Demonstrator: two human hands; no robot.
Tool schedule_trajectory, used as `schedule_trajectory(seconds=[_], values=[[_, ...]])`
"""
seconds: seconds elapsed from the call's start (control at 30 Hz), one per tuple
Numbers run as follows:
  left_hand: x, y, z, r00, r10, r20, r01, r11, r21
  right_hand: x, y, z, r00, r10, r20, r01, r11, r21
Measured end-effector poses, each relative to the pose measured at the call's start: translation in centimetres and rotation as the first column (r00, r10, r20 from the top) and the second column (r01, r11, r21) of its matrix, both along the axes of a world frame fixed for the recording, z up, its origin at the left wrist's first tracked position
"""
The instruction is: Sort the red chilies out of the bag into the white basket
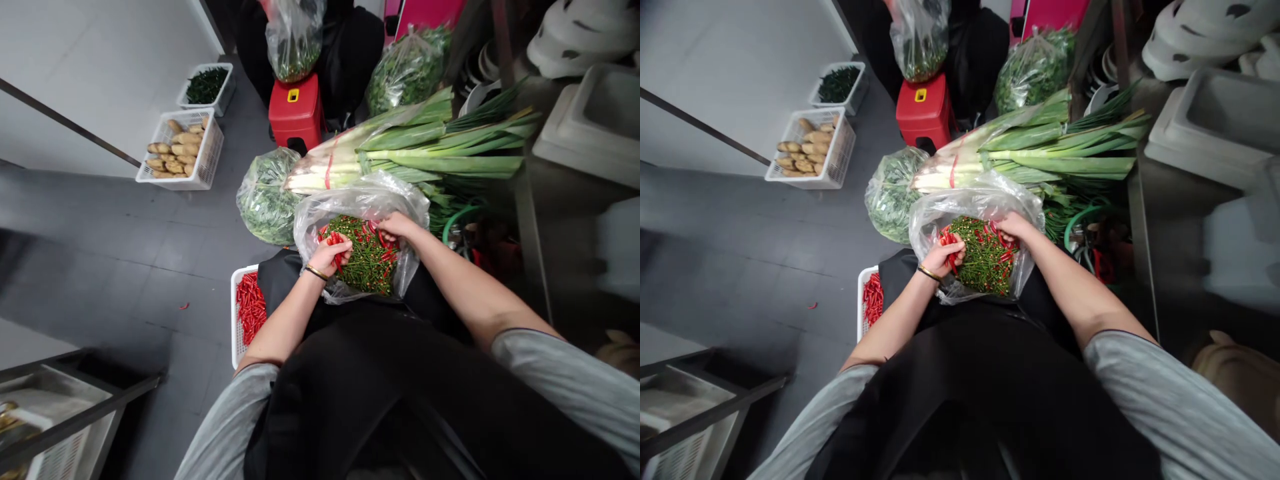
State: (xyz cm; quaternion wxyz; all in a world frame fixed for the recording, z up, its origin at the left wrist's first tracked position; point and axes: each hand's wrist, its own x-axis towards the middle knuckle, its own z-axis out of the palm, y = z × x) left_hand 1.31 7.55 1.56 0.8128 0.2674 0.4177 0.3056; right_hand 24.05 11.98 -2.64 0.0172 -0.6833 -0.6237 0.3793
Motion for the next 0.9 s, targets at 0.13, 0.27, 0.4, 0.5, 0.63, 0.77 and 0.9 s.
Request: schedule_trajectory(seconds=[0.13,0.27,0.4,0.5,0.63,0.77,0.9], values=[[2.1,0.1,0.0,0.990,-0.033,-0.137,0.049,0.992,0.120,-0.8,-3.0,3.4,0.832,-0.186,-0.523,0.137,0.982,-0.132],[3.6,-0.4,0.3,0.977,-0.165,-0.139,0.178,0.980,0.090,-2.2,-5.2,5.0,0.937,-0.015,-0.348,0.101,0.968,0.231],[2.7,-0.6,0.2,0.975,-0.179,-0.134,0.178,0.984,-0.023,-1.6,-4.0,3.2,0.984,0.062,0.167,-0.105,0.960,0.261],[1.3,-0.5,0.1,0.985,-0.105,-0.137,0.100,0.994,-0.039,-0.9,-2.4,1.2,0.933,0.113,0.343,-0.098,0.993,-0.061],[0.1,-0.4,0.1,0.992,-0.008,-0.125,0.005,1.000,-0.023,-0.6,-1.6,1.0,0.966,0.123,0.229,-0.103,0.990,-0.098],[0.7,-0.3,0.2,0.996,0.019,-0.087,-0.017,1.000,0.022,-0.6,-2.5,3.4,0.979,0.003,-0.203,-0.019,0.997,-0.074],[2.3,-0.4,-0.3,0.981,0.026,-0.190,-0.005,0.994,0.114,-1.3,-3.6,4.9,0.952,0.113,-0.284,-0.117,0.993,0.003]])
